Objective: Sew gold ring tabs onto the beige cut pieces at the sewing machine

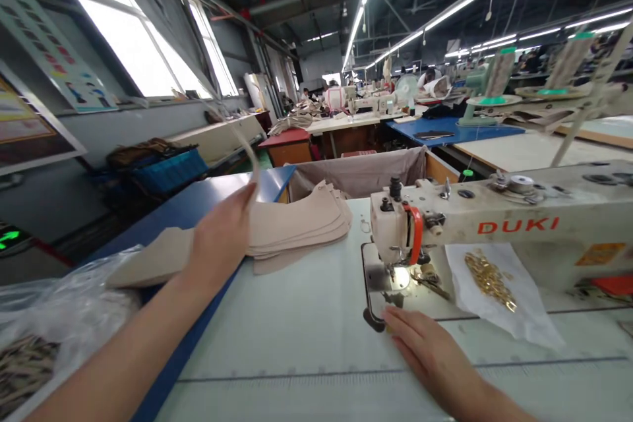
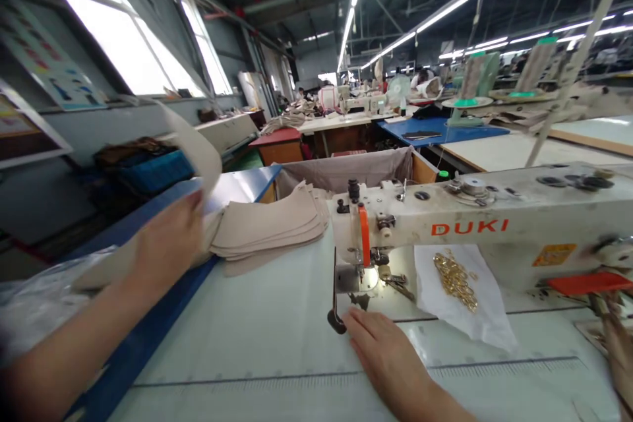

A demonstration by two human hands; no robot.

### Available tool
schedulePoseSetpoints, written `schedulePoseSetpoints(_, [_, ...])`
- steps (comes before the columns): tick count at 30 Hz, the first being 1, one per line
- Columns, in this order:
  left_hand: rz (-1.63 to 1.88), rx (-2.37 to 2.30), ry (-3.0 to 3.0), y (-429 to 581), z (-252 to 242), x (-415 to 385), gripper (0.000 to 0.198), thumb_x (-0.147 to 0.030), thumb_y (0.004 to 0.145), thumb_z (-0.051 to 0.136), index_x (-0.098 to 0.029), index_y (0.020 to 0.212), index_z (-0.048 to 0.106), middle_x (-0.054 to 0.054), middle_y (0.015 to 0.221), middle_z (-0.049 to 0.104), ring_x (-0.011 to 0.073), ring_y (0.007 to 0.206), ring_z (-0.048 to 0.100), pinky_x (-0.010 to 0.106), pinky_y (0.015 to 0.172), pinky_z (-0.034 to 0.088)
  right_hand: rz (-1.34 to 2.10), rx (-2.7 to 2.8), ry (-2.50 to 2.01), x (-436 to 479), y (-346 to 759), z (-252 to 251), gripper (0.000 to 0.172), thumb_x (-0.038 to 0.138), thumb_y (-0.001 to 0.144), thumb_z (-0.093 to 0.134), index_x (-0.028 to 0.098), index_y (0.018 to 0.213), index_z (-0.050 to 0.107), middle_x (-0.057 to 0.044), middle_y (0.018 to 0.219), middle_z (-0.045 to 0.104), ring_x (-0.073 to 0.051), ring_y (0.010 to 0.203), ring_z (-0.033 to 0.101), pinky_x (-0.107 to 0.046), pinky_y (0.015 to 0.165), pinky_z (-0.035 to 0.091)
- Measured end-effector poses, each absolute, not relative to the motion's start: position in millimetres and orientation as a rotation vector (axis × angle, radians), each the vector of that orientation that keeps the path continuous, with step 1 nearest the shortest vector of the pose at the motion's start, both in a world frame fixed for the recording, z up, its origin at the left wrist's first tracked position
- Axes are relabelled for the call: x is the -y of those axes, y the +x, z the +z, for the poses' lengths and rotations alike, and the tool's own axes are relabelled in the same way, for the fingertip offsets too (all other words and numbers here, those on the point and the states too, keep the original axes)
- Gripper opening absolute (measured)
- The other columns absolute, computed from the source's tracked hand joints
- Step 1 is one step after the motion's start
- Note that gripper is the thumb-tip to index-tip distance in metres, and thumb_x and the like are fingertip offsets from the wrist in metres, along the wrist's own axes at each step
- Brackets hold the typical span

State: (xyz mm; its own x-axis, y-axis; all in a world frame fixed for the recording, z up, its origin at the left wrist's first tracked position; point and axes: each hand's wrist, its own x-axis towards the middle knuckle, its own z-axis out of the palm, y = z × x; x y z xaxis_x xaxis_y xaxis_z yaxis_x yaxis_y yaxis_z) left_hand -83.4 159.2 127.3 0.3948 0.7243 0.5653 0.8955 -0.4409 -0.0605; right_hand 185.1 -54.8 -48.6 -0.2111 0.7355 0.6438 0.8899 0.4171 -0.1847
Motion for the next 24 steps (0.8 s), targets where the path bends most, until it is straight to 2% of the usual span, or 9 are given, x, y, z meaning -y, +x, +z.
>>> schedulePoseSetpoints(2, [-0.451, 1.469, -2.414, -46, 118, -184, 0.048, -0.008, 0.090, 0.024, -0.010, 0.136, 0.037, 0.011, 0.142, 0.044, 0.0205, 0.129, 0.042, 0.035, 0.109, 0.030, -0.344, 1.998, -1.374, 54, 187, -52, 0.031, 0.020, 0.096, 0.036, 0.014, 0.116, 0.059, -0.011, 0.106, 0.069, -0.018, 0.091, 0.068, -0.028, 0.077, 0.057])
schedulePoseSetpoints(5, [-0.312, 1.591, -2.449, -14, 73, -204, 0.044, -0.004, 0.086, 0.031, -0.013, 0.124, 0.051, 0.012, 0.130, 0.056, 0.0183, 0.119, 0.052, 0.028, 0.100, 0.039, -0.413, 2.025, -1.378, 51, 191, -59, 0.031, 0.019, 0.096, 0.035, 0.014, 0.115, 0.060, -0.010, 0.105, 0.070, -0.017, 0.089, 0.068, -0.024, 0.077, 0.056])
schedulePoseSetpoints(8, [-0.219, 1.765, -2.400, -2, 31, -208, 0.035, -0.010, 0.086, 0.037, -0.007, 0.115, 0.057, 0.023, 0.121, 0.059, 0.0279, 0.114, 0.056, 0.040, 0.093, 0.043, -0.491, 2.088, -1.337, 46, 196, -69, 0.031, 0.019, 0.095, 0.036, 0.014, 0.110, 0.063, -0.008, 0.101, 0.071, -0.016, 0.085, 0.069, -0.020, 0.076, 0.056])
schedulePoseSetpoints(11, [-0.165, 1.874, -2.377, 1, 12, -210, 0.043, -0.033, 0.090, 0.039, -0.004, 0.115, 0.056, 0.028, 0.124, 0.055, 0.0359, 0.118, 0.050, 0.048, 0.091, 0.042, -0.522, 2.136, -1.301, 43, 200, -75, 0.030, 0.020, 0.095, 0.038, 0.015, 0.107, 0.065, -0.008, 0.100, 0.072, -0.015, 0.086, 0.070, -0.019, 0.078, 0.056])
schedulePoseSetpoints(13, [-0.120, 1.886, -2.416, -4, 11, -215, 0.056, -0.049, 0.086, 0.042, -0.006, 0.119, 0.055, 0.027, 0.129, 0.052, 0.0369, 0.123, 0.046, 0.047, 0.092, 0.042, -0.521, 2.153, -1.306, 43, 201, -78, 0.030, 0.020, 0.095, 0.039, 0.016, 0.107, 0.066, -0.008, 0.101, 0.072, -0.016, 0.089, 0.069, -0.020, 0.080, 0.055])
schedulePoseSetpoints(15, [-0.088, 1.862, -2.459, -16, 15, -219, 0.063, -0.055, 0.082, 0.046, -0.010, 0.127, 0.050, 0.023, 0.136, 0.048, 0.0344, 0.129, 0.040, 0.045, 0.097, 0.039, -0.523, 2.167, -1.314, 43, 202, -78, 0.029, 0.021, 0.094, 0.040, 0.016, 0.107, 0.066, -0.007, 0.103, 0.071, -0.016, 0.090, 0.069, -0.020, 0.081, 0.055])
schedulePoseSetpoints(19, [-0.160, 1.801, -2.406, -70, 31, -226, 0.066, -0.044, 0.086, 0.044, -0.010, 0.141, 0.031, 0.017, 0.151, 0.027, 0.0262, 0.141, 0.020, 0.040, 0.110, 0.024, -0.532, 2.180, -1.290, 44, 201, -74, 0.030, 0.021, 0.094, 0.039, 0.017, 0.105, 0.067, -0.007, 0.101, 0.072, -0.015, 0.088, 0.070, -0.018, 0.079, 0.055])
schedulePoseSetpoints(21, [-0.215, 1.871, -2.267, -108, 40, -229, 0.067, -0.040, 0.088, 0.040, -0.007, 0.143, 0.023, 0.019, 0.153, 0.019, 0.0279, 0.142, 0.012, 0.043, 0.111, 0.020, -0.518, 2.186, -1.288, 44, 200, -71, 0.032, 0.017, 0.094, 0.038, 0.016, 0.104, 0.068, -0.008, 0.101, 0.072, -0.016, 0.089, 0.069, -0.019, 0.081, 0.055])
schedulePoseSetpoints(24, [-0.135, 2.114, -2.089, -160, 48, -232, 0.065, -0.041, 0.085, 0.044, -0.003, 0.137, 0.035, 0.024, 0.143, 0.038, 0.0351, 0.136, 0.030, 0.047, 0.104, 0.032, -0.511, 2.200, -1.280, 43, 199, -67, 0.032, 0.015, 0.093, 0.037, 0.016, 0.102, 0.068, -0.008, 0.101, 0.072, -0.016, 0.091, 0.069, -0.021, 0.083, 0.055])
